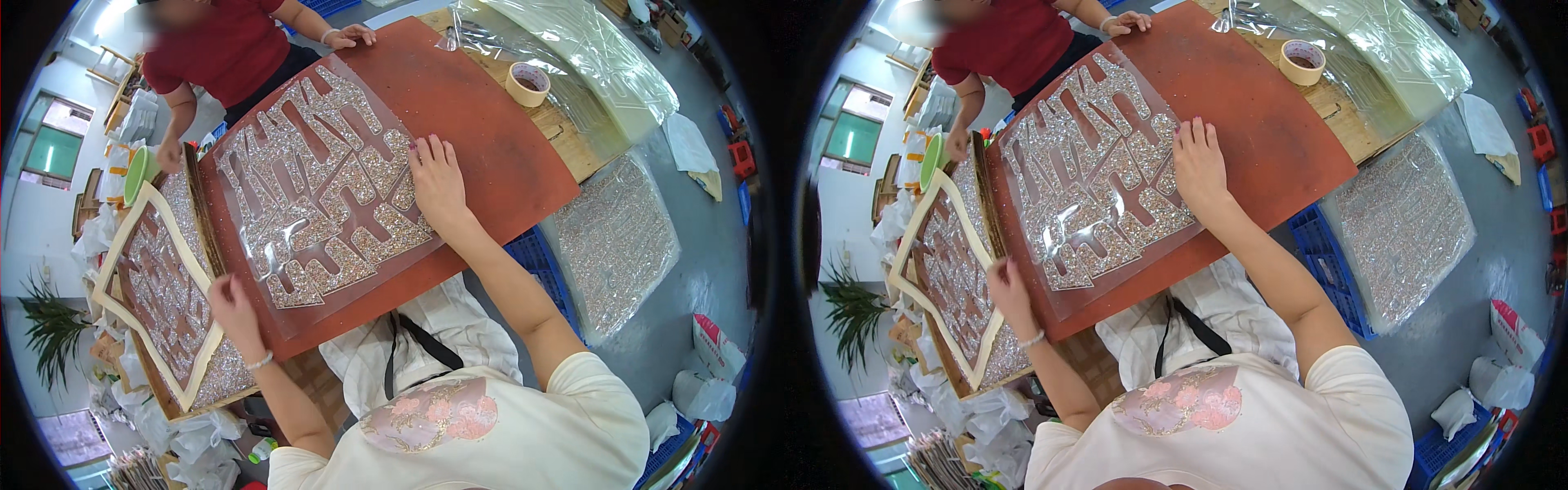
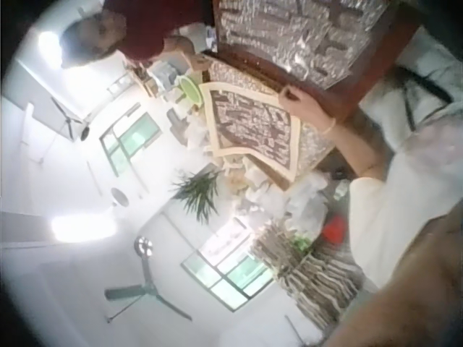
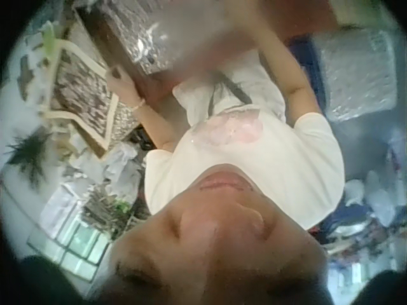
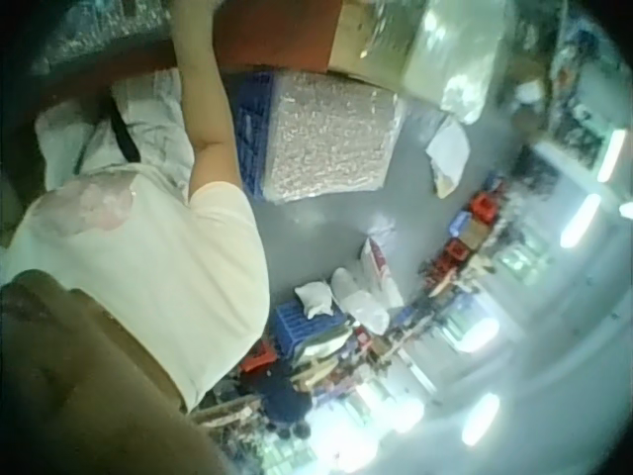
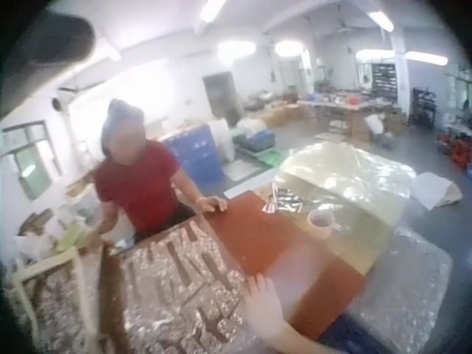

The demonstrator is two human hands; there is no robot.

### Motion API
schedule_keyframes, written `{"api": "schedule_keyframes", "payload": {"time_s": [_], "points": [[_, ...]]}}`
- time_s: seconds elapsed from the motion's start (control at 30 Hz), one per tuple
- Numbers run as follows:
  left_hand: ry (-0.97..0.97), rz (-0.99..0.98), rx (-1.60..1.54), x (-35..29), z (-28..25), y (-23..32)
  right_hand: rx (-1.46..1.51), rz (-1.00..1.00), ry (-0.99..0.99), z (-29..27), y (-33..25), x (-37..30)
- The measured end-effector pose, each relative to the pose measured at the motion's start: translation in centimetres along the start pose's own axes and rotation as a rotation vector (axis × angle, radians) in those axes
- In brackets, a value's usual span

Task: The recorder is arranging and preparing sparkly shoe components on a transparent plastic sheet at a workbench.

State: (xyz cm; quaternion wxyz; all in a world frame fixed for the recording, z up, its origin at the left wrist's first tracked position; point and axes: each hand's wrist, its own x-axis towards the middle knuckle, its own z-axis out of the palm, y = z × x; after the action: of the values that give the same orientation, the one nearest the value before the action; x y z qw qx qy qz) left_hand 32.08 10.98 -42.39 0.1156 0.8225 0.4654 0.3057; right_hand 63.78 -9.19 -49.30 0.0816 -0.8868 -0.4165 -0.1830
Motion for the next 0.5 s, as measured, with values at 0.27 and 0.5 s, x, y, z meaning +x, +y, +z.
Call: {"api": "schedule_keyframes", "payload": {"time_s": [0.27,0.5], "points": [[-0.146,-0.214,0.428,-8.3,-9.9,-12.0,0.539,0.092,0.054,0.0,0.1,-1.9],[0.034,-0.171,0.335,-9.5,-13.0,-13.5,1.927,0.67,0.062,-4.4,2.7,-3.5]]}}
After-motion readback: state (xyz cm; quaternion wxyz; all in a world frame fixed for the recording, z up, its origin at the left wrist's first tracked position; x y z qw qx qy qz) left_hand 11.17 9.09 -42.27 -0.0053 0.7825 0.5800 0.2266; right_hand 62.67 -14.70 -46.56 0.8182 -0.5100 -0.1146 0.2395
